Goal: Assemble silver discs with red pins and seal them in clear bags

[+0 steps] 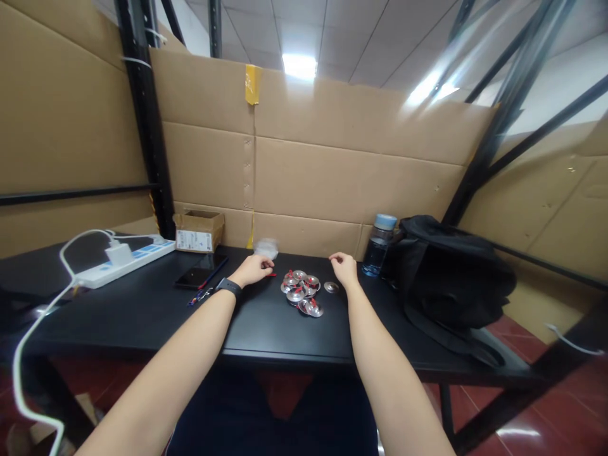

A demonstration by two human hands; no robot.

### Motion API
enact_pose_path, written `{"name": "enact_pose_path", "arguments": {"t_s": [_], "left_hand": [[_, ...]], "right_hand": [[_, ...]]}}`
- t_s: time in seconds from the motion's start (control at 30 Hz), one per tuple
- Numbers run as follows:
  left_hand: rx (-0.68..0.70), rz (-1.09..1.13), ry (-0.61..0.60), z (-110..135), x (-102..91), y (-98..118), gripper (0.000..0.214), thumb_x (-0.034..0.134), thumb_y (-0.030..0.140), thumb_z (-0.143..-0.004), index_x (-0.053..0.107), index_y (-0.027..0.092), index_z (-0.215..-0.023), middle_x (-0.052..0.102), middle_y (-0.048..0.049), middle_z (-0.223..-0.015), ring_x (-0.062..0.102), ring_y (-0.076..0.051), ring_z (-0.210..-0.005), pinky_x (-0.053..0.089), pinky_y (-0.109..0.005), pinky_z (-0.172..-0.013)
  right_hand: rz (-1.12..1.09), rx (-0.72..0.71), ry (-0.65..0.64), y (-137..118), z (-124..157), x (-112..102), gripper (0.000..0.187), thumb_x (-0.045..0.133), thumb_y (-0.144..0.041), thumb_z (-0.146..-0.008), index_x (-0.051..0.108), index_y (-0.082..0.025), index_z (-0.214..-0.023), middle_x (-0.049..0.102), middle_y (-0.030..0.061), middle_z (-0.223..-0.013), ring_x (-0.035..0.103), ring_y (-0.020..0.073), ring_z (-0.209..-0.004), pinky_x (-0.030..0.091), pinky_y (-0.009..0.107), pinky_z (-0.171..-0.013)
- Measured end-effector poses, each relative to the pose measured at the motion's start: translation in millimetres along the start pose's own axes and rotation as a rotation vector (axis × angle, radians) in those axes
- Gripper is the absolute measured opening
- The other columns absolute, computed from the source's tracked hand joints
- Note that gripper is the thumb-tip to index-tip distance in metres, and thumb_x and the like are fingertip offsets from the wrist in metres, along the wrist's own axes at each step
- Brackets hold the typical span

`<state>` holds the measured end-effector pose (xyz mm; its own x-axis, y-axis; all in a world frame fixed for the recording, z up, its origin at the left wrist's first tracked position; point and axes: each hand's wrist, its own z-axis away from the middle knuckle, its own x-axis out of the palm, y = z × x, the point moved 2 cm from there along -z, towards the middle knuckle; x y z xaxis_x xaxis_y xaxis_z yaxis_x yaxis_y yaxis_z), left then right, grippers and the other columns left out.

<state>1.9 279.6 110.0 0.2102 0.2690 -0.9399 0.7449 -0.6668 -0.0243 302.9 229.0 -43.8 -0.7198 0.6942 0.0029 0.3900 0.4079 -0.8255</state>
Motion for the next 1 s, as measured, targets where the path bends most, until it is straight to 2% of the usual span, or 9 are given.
{"name": "enact_pose_path", "arguments": {"t_s": [0.1, 0.17, 0.37, 0.5, 0.67, 0.8, 0.93, 1.0], "left_hand": [[-0.018, -0.014, -0.092, 2.6, 0.2, -1.4, 0.028, 0.072, 0.035, -0.077, 0.08, 0.02, -0.1, 0.078, -0.0045, -0.097, 0.07, -0.022, -0.09, 0.053, -0.027, -0.082], [-0.015, -0.017, -0.12, 2.1, 1.7, -3.4, 0.028, 0.073, 0.035, -0.075, 0.08, 0.021, -0.099, 0.079, -0.0043, -0.098, 0.07, -0.023, -0.091, 0.052, -0.028, -0.083], [0.032, -0.079, -0.132, -0.8, 3.7, -6.6, 0.013, 0.074, 0.033, -0.078, 0.081, 0.024, -0.083, 0.079, -0.0032, -0.092, 0.071, -0.023, -0.091, 0.05, -0.029, -0.086], [0.029, -0.111, -0.167, -0.5, 3.4, -3.8, 0.012, 0.071, 0.031, -0.081, 0.081, 0.024, -0.083, 0.079, -0.004, -0.093, 0.071, -0.023, -0.091, 0.05, -0.028, -0.087], [0.017, -0.148, -0.192, -0.8, 5.7, -3.0, 0.015, 0.066, 0.03, -0.085, 0.08, 0.023, -0.086, 0.079, -0.0048, -0.097, 0.071, -0.023, -0.094, 0.05, -0.028, -0.088], [-0.016, -0.159, -0.168, -0.7, 6.1, -4.0, 0.015, 0.066, 0.031, -0.083, 0.079, 0.023, -0.083, 0.079, -0.0056, -0.094, 0.071, -0.024, -0.092, 0.05, -0.03, -0.085], [-0.008, -0.146, -0.162, 0.2, 5.9, -1.4, 0.017, 0.066, 0.033, -0.082, 0.078, 0.022, -0.086, 0.078, -0.0045, -0.095, 0.071, -0.023, -0.09, 0.05, -0.029, -0.082], [0.008, -0.132, -0.142, 0.6, 5.5, 1.6, 0.019, 0.066, 0.034, -0.081, 0.078, 0.021, -0.089, 0.078, -0.0053, -0.098, 0.071, -0.024, -0.092, 0.05, -0.03, -0.081]], "right_hand": [[-0.012, 0.033, -0.07, -5.2, 3.2, 7.4, 0.024, 0.055, -0.026, -0.077, 0.078, -0.02, -0.081, 0.077, 0.0055, -0.082, 0.069, 0.0222, -0.08, 0.052, 0.032, -0.082], [-0.022, 0.035, -0.099, -9.5, 3.8, 14.1, 0.024, 0.056, -0.025, -0.076, 0.078, -0.02, -0.082, 0.076, 0.0051, -0.082, 0.069, 0.0214, -0.079, 0.051, 0.031, -0.08], [-0.07, -0.038, -0.154, -24.4, 2.1, 21.5, 0.022, 0.058, -0.026, -0.077, 0.079, -0.021, -0.085, 0.075, 0.0027, -0.079, 0.067, 0.0187, -0.075, 0.05, 0.028, -0.076], [-0.075, -0.074, -0.184, -33.8, 3.3, 18.4, 0.021, 0.059, -0.025, -0.078, 0.078, -0.02, -0.085, 0.075, 0.0024, -0.079, 0.066, 0.0178, -0.074, 0.049, 0.028, -0.074], [-0.053, -0.089, -0.333, -35.3, 5.8, 12.3, 0.019, 0.063, -0.02, -0.08, 0.079, -0.019, -0.088, 0.078, 0.0035, -0.087, 0.068, 0.0178, -0.079, 0.05, 0.028, -0.078], [0.044, -0.02, -0.454, -26.6, 6.0, 0.1, 0.023, 0.069, -0.013, -0.077, 0.08, -0.018, -0.097, 0.078, 0.0062, -0.097, 0.069, 0.0184, -0.085, 0.052, 0.029, -0.082], [-0.055, 0.031, -0.62, -25.3, 10.1, -1.8, 0.032, 0.077, -0.019, -0.078, 0.077, -0.015, -0.11, 0.075, 0.01, -0.114, 0.07, 0.0177, -0.089, 0.054, 0.026, -0.078], [-0.097, 0.029, -0.702, -29.6, 13.3, 3.6, 0.036, 0.081, -0.022, -0.078, 0.076, -0.014, -0.113, 0.076, 0.0109, -0.112, 0.07, 0.0172, -0.085, 0.054, 0.024, -0.072]]}}
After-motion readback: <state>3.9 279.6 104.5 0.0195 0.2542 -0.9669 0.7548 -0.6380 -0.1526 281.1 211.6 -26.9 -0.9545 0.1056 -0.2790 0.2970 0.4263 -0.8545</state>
